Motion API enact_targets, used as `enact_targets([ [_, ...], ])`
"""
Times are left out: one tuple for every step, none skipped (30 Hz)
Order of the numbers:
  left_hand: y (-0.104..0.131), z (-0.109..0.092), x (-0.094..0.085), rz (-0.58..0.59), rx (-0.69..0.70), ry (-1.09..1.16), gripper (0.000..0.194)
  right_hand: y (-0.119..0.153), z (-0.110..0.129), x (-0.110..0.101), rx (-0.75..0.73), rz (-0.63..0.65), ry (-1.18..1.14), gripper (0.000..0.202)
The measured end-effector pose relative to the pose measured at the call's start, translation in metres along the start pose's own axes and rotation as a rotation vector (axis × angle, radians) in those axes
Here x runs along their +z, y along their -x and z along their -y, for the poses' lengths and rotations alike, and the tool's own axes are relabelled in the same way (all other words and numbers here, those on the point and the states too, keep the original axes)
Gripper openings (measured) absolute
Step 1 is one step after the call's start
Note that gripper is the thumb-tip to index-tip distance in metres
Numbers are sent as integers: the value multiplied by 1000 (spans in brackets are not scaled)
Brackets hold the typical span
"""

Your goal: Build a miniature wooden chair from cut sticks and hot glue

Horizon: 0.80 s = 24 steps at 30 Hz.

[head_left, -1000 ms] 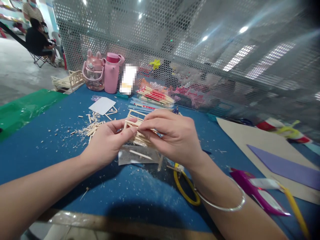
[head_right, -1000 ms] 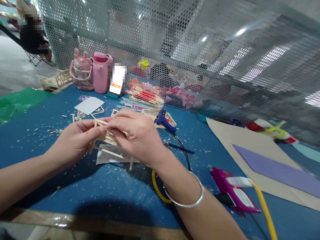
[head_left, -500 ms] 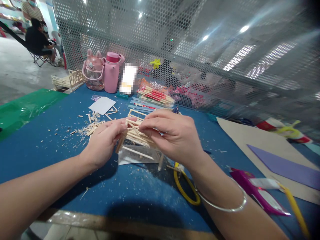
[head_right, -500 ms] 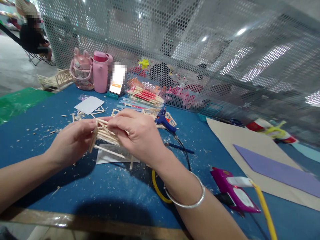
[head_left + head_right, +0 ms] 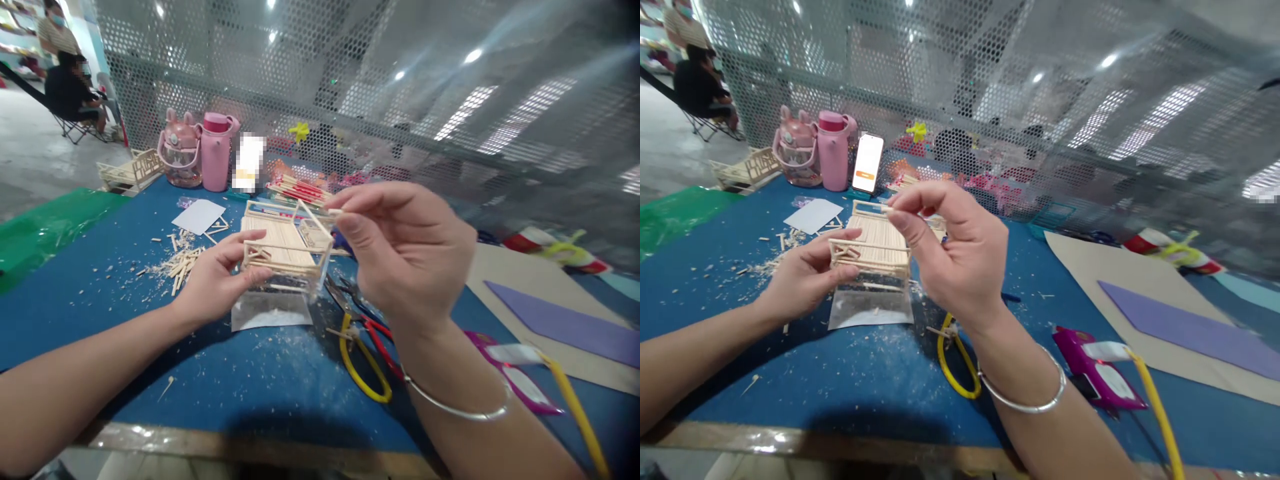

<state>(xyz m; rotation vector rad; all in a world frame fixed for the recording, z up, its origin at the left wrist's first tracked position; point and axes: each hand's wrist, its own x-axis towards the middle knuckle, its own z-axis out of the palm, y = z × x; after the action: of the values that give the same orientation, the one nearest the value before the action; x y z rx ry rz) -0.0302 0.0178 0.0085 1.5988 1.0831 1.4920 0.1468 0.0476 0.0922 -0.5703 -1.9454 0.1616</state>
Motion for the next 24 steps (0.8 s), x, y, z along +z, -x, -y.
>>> enact_targets([
  [-4, 5, 1, -16, 21, -62, 12, 1, 1, -3, 16, -12, -4, 4],
  [-8, 10, 2, -21, 29, -112, 10, 4, 2, -6, 28, -3, -11, 5],
  [-12, 15, 3, 4, 14, -160, 10, 7, 2, -9, 42, 18, -13, 5],
  [-16, 19, 3, 15, -12, -200, 11, 11, 2, -11, 60, 47, -5, 5],
  [-19, 23, 3, 32, -41, -240, 13, 16, 1, -14, 84, 78, 16, 6],
  [-21, 26, 2, 44, -70, -278, 15, 22, 0, -17, 115, 105, 45, 6],
  [-22, 27, 0, 56, -66, -313, 18, 28, -1, -20, 156, 131, 77, 6],
  [-21, 27, -2, 60, -47, -342, 23, 34, -3, -24, 205, 161, 105, 7],
  [-19, 24, -5, 50, -26, -360, 31, 41, -4, -27, 255, 198, 125, 8],
  [-16, 20, -7, 25, 5, -365, 40, 48, -6, -29, 299, 239, 137, 10],
  [-11, 14, -9, -18, 38, -359, 47, 55, -6, -31, 336, 278, 142, 11],
  [-6, 6, -9, -75, 74, -344, 49, 62, -6, -32, 358, 311, 143, 11],
  [1, -2, -8, -141, 120, -344, 45, 69, -4, -33, 366, 335, 141, 11],
  [7, -11, -5, -216, 155, -359, 35, 75, -2, -32, 362, 346, 136, 11],
  [13, -19, -1, -223, 150, -360, 23, 81, 2, -29, 347, 348, 128, 11],
  [19, -26, 3, -125, 103, -335, 16, 85, 7, -26, 325, 346, 117, 12],
  [24, -32, 9, 32, 27, -290, 20, 89, 12, -22, 299, 332, 104, 12],
  [27, -36, 13, 205, -57, -239, 25, 92, 16, -17, 271, 311, 92, 13],
  [30, -38, 17, 330, -110, -198, 29, 95, 21, -12, 246, 287, 86, 13],
  [31, -39, 20, 425, -153, -172, 32, 96, 24, -7, 225, 262, 88, 13],
  [31, -38, 22, 483, -186, -147, 35, 97, 27, -3, 209, 245, 94, 13],
  [31, -36, 23, 512, -211, -126, 36, 97, 28, 1, 199, 237, 103, 13],
  [30, -33, 22, 528, -239, -108, 37, 97, 28, 3, 189, 242, 107, 14],
  [28, -30, 21, 537, -271, -86, 37, 97, 27, 4, 179, 259, 104, 15],
])
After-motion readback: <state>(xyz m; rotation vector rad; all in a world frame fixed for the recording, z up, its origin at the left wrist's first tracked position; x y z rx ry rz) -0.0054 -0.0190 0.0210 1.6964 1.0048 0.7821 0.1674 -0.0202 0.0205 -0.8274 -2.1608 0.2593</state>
